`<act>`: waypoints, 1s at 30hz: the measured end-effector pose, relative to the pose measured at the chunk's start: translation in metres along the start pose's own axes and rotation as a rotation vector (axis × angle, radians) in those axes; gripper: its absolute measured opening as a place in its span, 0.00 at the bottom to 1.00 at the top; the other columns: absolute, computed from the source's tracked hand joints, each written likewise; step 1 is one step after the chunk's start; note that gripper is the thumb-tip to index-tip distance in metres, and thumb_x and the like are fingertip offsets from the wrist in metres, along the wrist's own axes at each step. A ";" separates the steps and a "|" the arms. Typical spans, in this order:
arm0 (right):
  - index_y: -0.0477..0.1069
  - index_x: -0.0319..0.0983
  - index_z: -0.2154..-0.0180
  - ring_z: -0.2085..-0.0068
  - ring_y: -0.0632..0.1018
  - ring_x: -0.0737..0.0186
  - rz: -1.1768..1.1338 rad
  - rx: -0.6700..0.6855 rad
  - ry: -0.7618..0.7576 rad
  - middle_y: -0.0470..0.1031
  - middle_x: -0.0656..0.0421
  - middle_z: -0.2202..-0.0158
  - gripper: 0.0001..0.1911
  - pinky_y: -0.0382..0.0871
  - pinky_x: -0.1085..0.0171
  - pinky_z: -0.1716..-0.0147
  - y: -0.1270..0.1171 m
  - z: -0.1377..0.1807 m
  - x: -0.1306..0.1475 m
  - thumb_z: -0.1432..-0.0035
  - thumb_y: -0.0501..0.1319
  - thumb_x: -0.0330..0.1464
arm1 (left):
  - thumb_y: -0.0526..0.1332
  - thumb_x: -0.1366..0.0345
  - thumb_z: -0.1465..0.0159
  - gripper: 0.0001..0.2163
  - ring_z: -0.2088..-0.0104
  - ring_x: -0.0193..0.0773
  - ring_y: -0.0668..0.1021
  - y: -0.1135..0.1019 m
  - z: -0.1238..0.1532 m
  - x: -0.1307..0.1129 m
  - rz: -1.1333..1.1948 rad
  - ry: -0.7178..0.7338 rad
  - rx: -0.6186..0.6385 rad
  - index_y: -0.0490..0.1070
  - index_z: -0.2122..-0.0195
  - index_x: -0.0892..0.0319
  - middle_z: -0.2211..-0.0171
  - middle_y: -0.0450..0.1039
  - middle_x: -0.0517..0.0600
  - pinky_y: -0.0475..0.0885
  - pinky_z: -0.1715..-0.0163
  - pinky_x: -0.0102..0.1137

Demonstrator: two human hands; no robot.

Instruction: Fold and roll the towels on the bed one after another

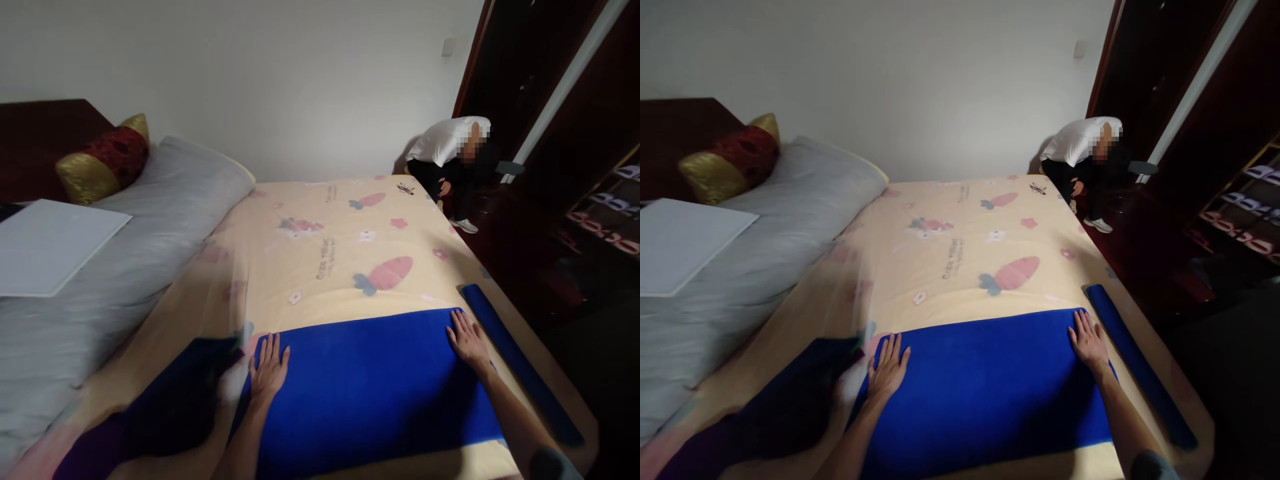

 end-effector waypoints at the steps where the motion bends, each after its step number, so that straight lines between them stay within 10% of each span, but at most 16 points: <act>1: 0.54 0.31 0.35 0.31 0.53 0.50 -0.021 -0.007 0.013 0.53 0.47 0.32 0.32 0.42 0.47 0.35 -0.004 -0.001 0.005 0.35 0.42 0.41 | 0.42 0.56 0.30 0.26 0.31 0.43 0.51 -0.004 -0.002 -0.002 0.019 -0.016 0.024 0.47 0.32 0.56 0.30 0.44 0.52 0.46 0.34 0.51; 5: 0.51 0.27 0.34 0.31 0.51 0.44 -0.084 -0.066 0.007 0.50 0.41 0.32 0.31 0.44 0.40 0.37 -0.016 0.005 0.064 0.36 0.40 0.31 | 0.45 0.64 0.32 0.26 0.32 0.54 0.52 -0.017 0.003 -0.043 0.058 -0.030 0.016 0.51 0.33 0.61 0.31 0.45 0.61 0.46 0.38 0.62; 11: 0.56 0.42 0.35 0.33 0.58 0.60 -0.216 0.036 -0.449 0.56 0.59 0.33 0.28 0.53 0.57 0.37 0.006 0.051 0.249 0.36 0.45 0.30 | 0.46 0.65 0.32 0.26 0.31 0.36 0.50 0.017 0.065 -0.210 0.128 0.411 0.001 0.50 0.32 0.50 0.31 0.49 0.44 0.48 0.33 0.39; 14: 0.56 0.45 0.35 0.33 0.57 0.58 -0.233 0.060 -0.523 0.54 0.60 0.32 0.27 0.50 0.56 0.36 0.009 0.056 0.267 0.34 0.46 0.36 | 0.45 0.62 0.31 0.25 0.31 0.36 0.52 0.026 0.082 -0.237 0.170 0.566 0.022 0.49 0.32 0.47 0.31 0.48 0.41 0.47 0.32 0.39; 17: 0.56 0.43 0.35 0.32 0.56 0.56 -0.184 0.050 -0.370 0.53 0.58 0.32 0.28 0.46 0.57 0.35 0.003 0.033 0.207 0.33 0.45 0.42 | 0.44 0.56 0.31 0.26 0.31 0.42 0.51 0.019 0.064 -0.193 0.163 0.495 -0.001 0.48 0.31 0.49 0.30 0.45 0.43 0.46 0.32 0.45; 24: 0.51 0.34 0.33 0.31 0.51 0.54 -0.055 0.018 0.051 0.50 0.50 0.31 0.34 0.43 0.49 0.35 -0.007 0.002 0.014 0.34 0.41 0.45 | 0.39 0.51 0.31 0.29 0.30 0.43 0.46 0.008 0.002 -0.007 -0.016 -0.021 -0.033 0.42 0.30 0.55 0.29 0.40 0.50 0.44 0.34 0.50; 30: 0.52 0.29 0.34 0.31 0.49 0.50 -0.047 -0.014 0.137 0.49 0.43 0.31 0.32 0.37 0.47 0.35 -0.007 0.005 0.019 0.33 0.38 0.39 | 0.38 0.51 0.31 0.29 0.31 0.47 0.49 -0.002 -0.006 0.000 -0.052 -0.029 0.085 0.47 0.31 0.56 0.30 0.43 0.53 0.43 0.36 0.57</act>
Point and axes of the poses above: each hand's wrist, its own z-axis away from the middle knuckle, its own y-axis out of the palm, x = y × z, the point moved 8 cm from there along -z, towards the middle knuckle
